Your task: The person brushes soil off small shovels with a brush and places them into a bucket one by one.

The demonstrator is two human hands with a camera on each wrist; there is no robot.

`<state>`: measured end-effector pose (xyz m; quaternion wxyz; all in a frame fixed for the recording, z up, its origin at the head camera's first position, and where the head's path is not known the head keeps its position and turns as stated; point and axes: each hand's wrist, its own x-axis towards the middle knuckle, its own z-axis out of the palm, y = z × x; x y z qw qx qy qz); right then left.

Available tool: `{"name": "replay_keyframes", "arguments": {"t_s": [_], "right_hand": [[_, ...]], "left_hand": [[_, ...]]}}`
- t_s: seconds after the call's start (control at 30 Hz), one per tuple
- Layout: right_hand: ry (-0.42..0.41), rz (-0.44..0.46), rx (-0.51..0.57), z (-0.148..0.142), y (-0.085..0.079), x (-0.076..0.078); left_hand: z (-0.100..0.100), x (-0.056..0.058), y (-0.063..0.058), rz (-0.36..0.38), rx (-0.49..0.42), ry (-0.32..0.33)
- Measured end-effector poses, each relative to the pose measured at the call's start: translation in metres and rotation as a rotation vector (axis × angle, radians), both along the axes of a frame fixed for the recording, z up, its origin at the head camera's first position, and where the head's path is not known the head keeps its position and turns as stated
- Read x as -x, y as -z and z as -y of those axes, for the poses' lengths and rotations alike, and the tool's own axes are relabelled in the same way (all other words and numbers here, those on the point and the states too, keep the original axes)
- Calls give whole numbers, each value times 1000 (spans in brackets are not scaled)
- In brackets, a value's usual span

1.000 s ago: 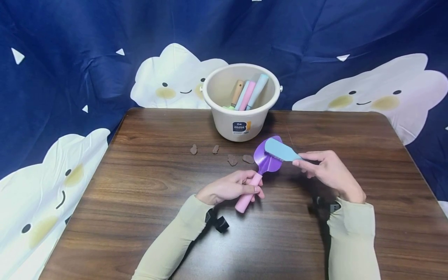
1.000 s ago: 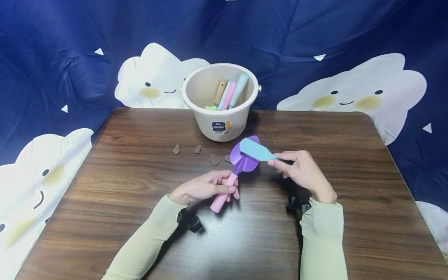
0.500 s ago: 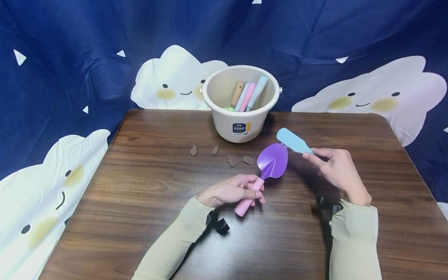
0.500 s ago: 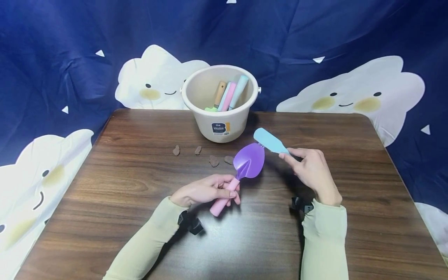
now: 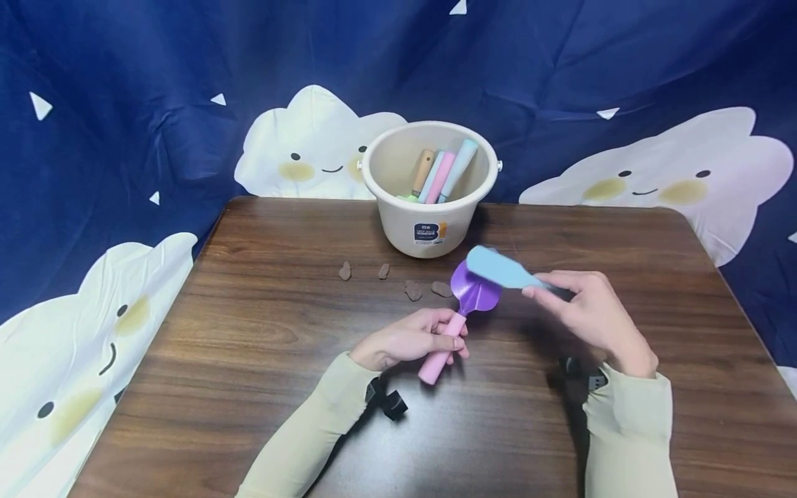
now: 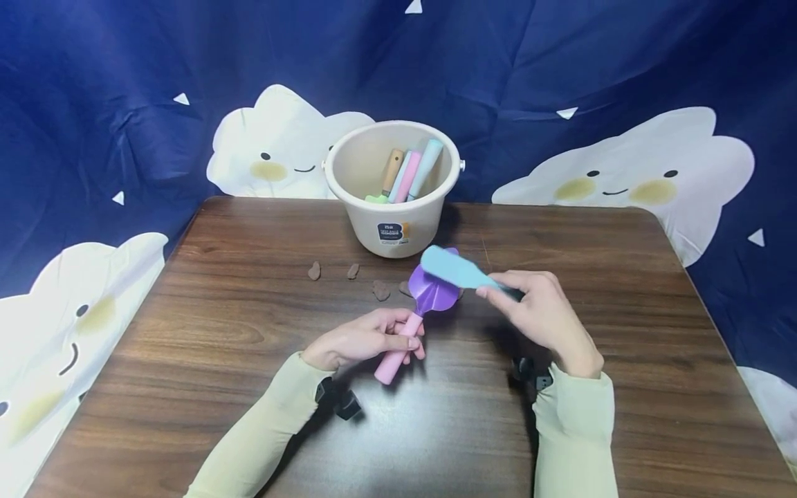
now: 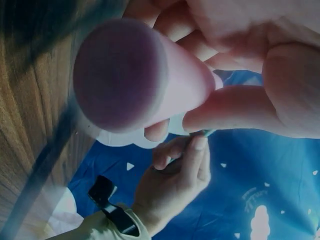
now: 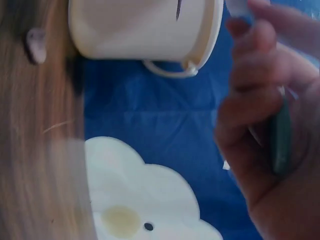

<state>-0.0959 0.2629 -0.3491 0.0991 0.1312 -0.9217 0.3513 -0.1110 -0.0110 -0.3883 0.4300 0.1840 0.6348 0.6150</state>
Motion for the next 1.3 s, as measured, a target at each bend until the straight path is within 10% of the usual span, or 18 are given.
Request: {"name": "replay_keyframes", "arguments": {"t_s": [0.2, 0.8, 1.3], "right_hand": [[-117, 83, -66, 8, 0, -1], [76, 269, -21, -21, 15, 10], [154, 183, -88, -36, 24, 13]], "left_hand": [[-2, 0, 1, 3, 5, 12], [-3, 0, 4, -9, 35, 44], [-2, 1, 3, -16, 69, 45]]}}
